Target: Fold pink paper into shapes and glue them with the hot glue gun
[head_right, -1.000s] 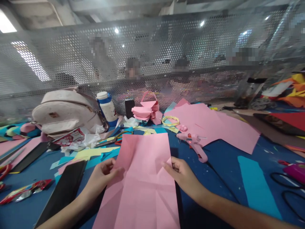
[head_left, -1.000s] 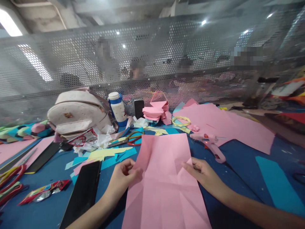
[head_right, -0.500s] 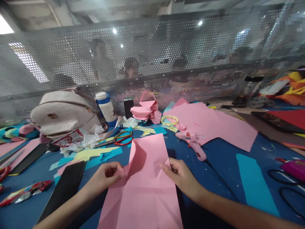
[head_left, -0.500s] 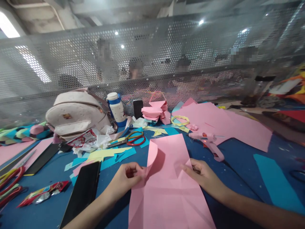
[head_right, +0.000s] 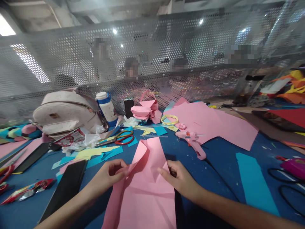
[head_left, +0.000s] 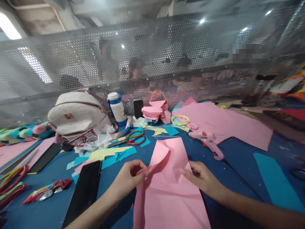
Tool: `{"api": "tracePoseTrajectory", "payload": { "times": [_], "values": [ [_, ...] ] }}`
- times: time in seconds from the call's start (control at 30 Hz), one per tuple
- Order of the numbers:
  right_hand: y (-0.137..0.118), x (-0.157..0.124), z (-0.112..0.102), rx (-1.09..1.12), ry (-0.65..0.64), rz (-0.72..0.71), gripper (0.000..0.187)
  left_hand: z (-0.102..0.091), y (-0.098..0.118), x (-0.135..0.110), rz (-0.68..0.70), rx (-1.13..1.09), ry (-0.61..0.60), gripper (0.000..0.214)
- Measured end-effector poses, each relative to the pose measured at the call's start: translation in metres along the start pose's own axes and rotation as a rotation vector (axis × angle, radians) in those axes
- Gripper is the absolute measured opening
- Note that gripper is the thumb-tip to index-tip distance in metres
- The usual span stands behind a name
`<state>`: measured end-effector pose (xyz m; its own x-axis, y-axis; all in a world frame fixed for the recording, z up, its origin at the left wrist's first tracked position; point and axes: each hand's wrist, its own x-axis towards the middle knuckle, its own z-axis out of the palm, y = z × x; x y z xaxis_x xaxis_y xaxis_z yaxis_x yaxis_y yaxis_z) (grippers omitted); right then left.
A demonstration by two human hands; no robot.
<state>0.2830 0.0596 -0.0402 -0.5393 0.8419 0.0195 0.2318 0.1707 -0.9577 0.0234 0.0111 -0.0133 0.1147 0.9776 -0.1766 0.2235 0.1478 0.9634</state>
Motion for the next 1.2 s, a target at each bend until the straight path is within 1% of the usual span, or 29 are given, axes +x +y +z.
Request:
{"api": "tracePoseTrajectory", "payload": {
  "times": [0.07, 0.13, 0.2, 0.27, 0.33, 0.37, 0.4, 0.43, 0.47, 0.5, 0.53, 0.57, 0.6, 0.67, 0.7, 0.73, 0.77, 0.83, 0.87, 0.93, 1.0, 1.03, 1.07, 1.13, 1.2],
  "values": [
    [-0.001, -0.003, 0.001, -0.007, -0.022, 0.023, 0.043, -0.001, 0.002, 0.0, 0.007, -0.022, 0.007, 0.021],
    [-0.004, -0.004, 0.0, -0.049, 0.003, 0.029, 0.048, -0.007, 0.007, 0.001, 0.024, -0.035, -0.008, 0.025],
    [-0.01, -0.002, -0.005, -0.095, 0.035, -0.022, 0.052, -0.019, 0.012, 0.003, 0.055, 0.007, -0.047, 0.027],
    [-0.017, 0.005, -0.013, -0.086, 0.043, -0.103, 0.052, -0.034, 0.017, 0.006, 0.094, 0.105, -0.104, 0.027],
    [-0.024, 0.014, -0.02, -0.067, 0.153, -0.178, 0.043, -0.05, 0.02, 0.008, 0.123, 0.194, -0.155, 0.027],
    [-0.027, 0.018, -0.024, -0.099, 0.213, -0.229, 0.04, -0.057, 0.021, 0.008, 0.13, 0.239, -0.201, 0.027],
    [-0.031, 0.021, -0.026, -0.165, 0.249, -0.274, 0.043, -0.062, 0.022, 0.008, 0.137, 0.278, -0.249, 0.026],
    [-0.035, 0.025, -0.027, -0.253, 0.244, -0.322, 0.05, -0.066, 0.024, 0.008, 0.145, 0.315, -0.291, 0.025],
    [-0.039, 0.028, -0.028, -0.351, 0.201, -0.368, 0.059, -0.068, 0.025, 0.008, 0.151, 0.347, -0.33, 0.024],
    [-0.043, 0.03, -0.027, -0.444, 0.124, -0.409, 0.065, -0.069, 0.027, 0.008, 0.157, 0.374, -0.362, 0.022],
    [-0.048, 0.033, -0.025, -0.522, 0.028, -0.447, 0.066, -0.068, 0.03, 0.009, 0.16, 0.4, -0.39, 0.021],
    [-0.053, 0.036, -0.023, -0.575, -0.061, -0.477, 0.062, -0.066, 0.033, 0.011, 0.167, 0.422, -0.422, 0.02],
    [-0.058, 0.04, -0.02, -0.607, -0.125, -0.497, 0.053, -0.064, 0.036, 0.013, 0.187, 0.45, -0.453, 0.019],
    [-0.065, 0.046, -0.014, -0.628, -0.233, -0.512, 0.028, -0.06, 0.041, 0.02, 0.261, 0.515, -0.482, 0.018],
    [-0.068, 0.049, -0.01, -0.636, -0.256, -0.489, 0.017, -0.059, 0.044, 0.025, 0.305, 0.552, -0.476, 0.016],
    [-0.069, 0.052, -0.008, -0.65, -0.254, -0.453, 0.011, -0.058, 0.047, 0.03, 0.341, 0.583, -0.458, 0.014],
    [-0.069, 0.054, -0.006, -0.666, -0.231, -0.412, 0.012, -0.058, 0.05, 0.034, 0.366, 0.61, -0.432, 0.012],
    [-0.066, 0.056, -0.004, -0.702, -0.135, -0.339, 0.018, -0.058, 0.057, 0.04, 0.395, 0.64, -0.367, 0.008],
    [-0.064, 0.057, -0.004, -0.715, -0.078, -0.318, 0.022, -0.058, 0.061, 0.04, 0.411, 0.656, -0.322, 0.009],
    [-0.058, 0.056, -0.007, -0.728, 0.013, -0.298, 0.028, -0.054, 0.068, 0.033, 0.463, 0.724, -0.19, 0.02],
    [-0.05, 0.053, -0.011, -0.721, 0.076, -0.291, 0.032, -0.043, 0.069, 0.018, 0.552, 0.872, 0.001, 0.026],
    [-0.046, 0.051, -0.014, -0.711, 0.089, -0.285, 0.032, -0.035, 0.066, 0.008, 0.593, 0.949, 0.064, 0.026],
    [-0.042, 0.048, -0.016, -0.701, 0.094, -0.277, 0.033, -0.025, 0.059, -0.002, 0.63, 1.014, 0.09, 0.026],
    [-0.035, 0.042, -0.02, -0.688, 0.08, -0.245, 0.035, -0.003, 0.039, -0.021, 0.699, 1.115, 0.057, 0.024],
    [-0.031, 0.036, -0.022, -0.679, 0.047, -0.202, 0.035, 0.018, 0.014, -0.034, 0.753, 1.207, -0.009, 0.024]
  ]
}}
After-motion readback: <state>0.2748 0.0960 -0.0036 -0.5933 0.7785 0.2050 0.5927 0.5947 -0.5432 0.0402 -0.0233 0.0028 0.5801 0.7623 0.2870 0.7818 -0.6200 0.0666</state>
